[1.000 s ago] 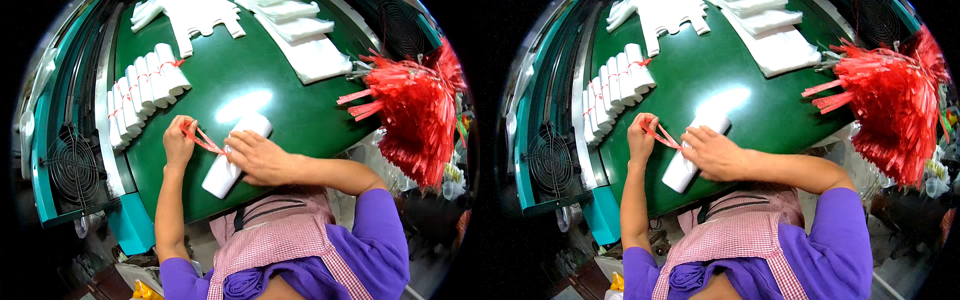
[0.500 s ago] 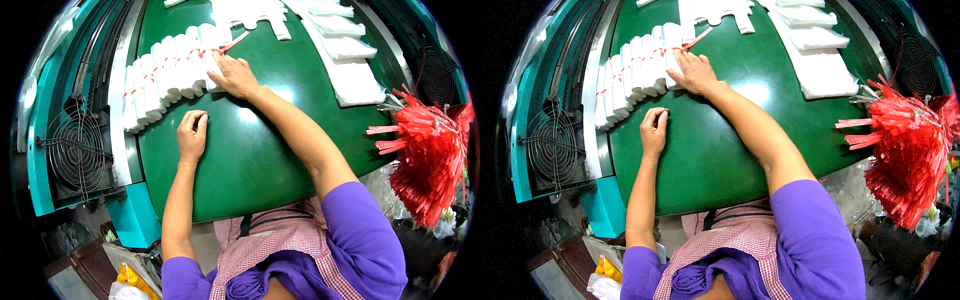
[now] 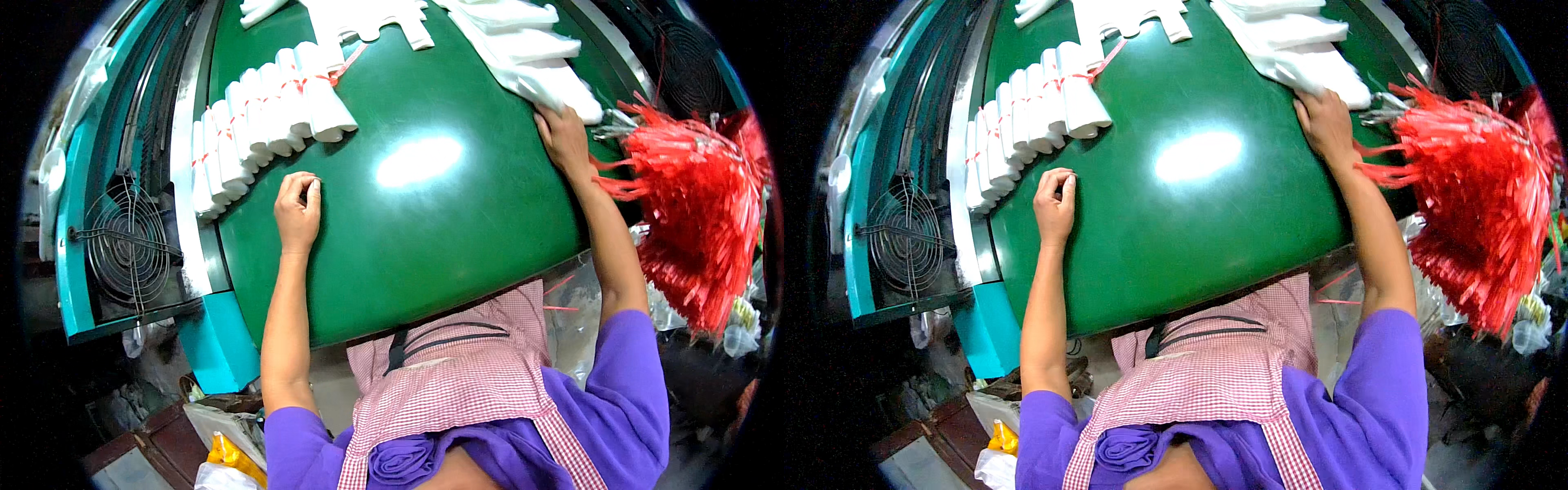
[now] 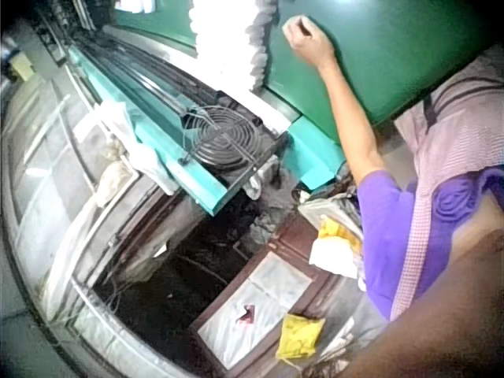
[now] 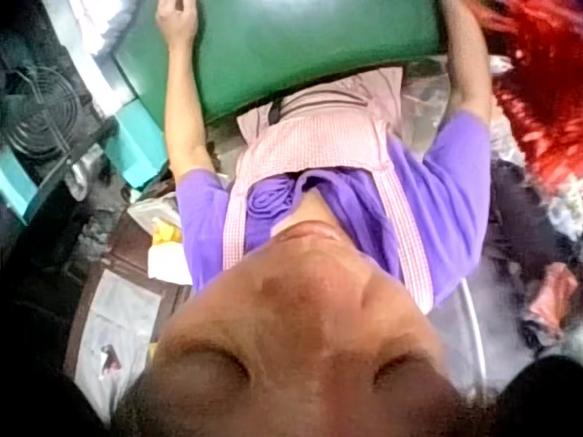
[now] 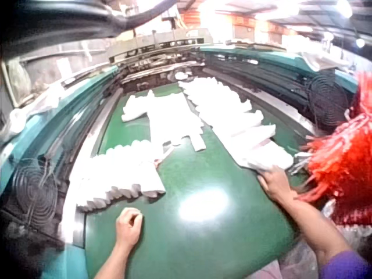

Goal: The person repeatedly folds white fabric pieces on a green table and secures each bundle with a red plastic tie. The folded bundles are stacked in a row on the table as the process continues.

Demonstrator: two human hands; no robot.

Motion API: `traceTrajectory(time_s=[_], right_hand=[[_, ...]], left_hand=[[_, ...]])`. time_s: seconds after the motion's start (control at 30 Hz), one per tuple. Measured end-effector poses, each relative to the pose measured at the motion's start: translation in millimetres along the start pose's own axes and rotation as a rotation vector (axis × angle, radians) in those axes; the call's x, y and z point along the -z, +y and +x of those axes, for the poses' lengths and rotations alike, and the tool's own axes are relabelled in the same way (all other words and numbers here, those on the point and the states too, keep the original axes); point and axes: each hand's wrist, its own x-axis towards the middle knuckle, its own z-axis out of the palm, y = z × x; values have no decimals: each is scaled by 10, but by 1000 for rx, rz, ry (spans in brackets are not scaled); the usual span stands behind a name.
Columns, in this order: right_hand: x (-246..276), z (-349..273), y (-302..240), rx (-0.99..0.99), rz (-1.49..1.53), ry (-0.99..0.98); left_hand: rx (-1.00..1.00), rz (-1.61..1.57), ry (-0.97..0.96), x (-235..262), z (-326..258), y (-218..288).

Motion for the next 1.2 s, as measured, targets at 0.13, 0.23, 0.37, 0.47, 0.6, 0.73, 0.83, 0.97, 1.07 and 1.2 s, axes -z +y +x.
traceTrajectory(time_s=[0.13, 0.23, 0.37, 0.47, 0.6, 0.73, 0.83, 0.97, 1.07, 1.2], right_hand=[[-41, 154, -319, 35, 183, -22], [274, -91, -1061, 144, 612, -106], [1089, 168, -1490, -252, 936, -59], [1539, 538, -1667, -200, 1271, 281], [1714, 887, -1992, 289, 982, 443], [969, 629, -1804, 376, 524, 79], [725, -201, -1528, 454, 541, -439], [1110, -738, -1274, 563, 467, -894], [1057, -772, -1250, 544, 432, -870], [1058, -1010, -1251, 529, 575, -700]], left_hand=[[-45, 33, -22, -70, -232, 141], [-55, -44, -156, -163, -471, 386], [-313, 68, -309, -339, -563, 955], [-274, -213, -300, -485, -553, 1248], [156, -738, -112, -320, -299, 1640], [541, -816, -336, -61, -447, 1363], [693, -793, -238, 36, -946, 1045], [714, -854, -307, 353, -1192, 936], [25, -110, -379, 345, -1089, 847], [-401, 209, -605, 345, -837, 865]])
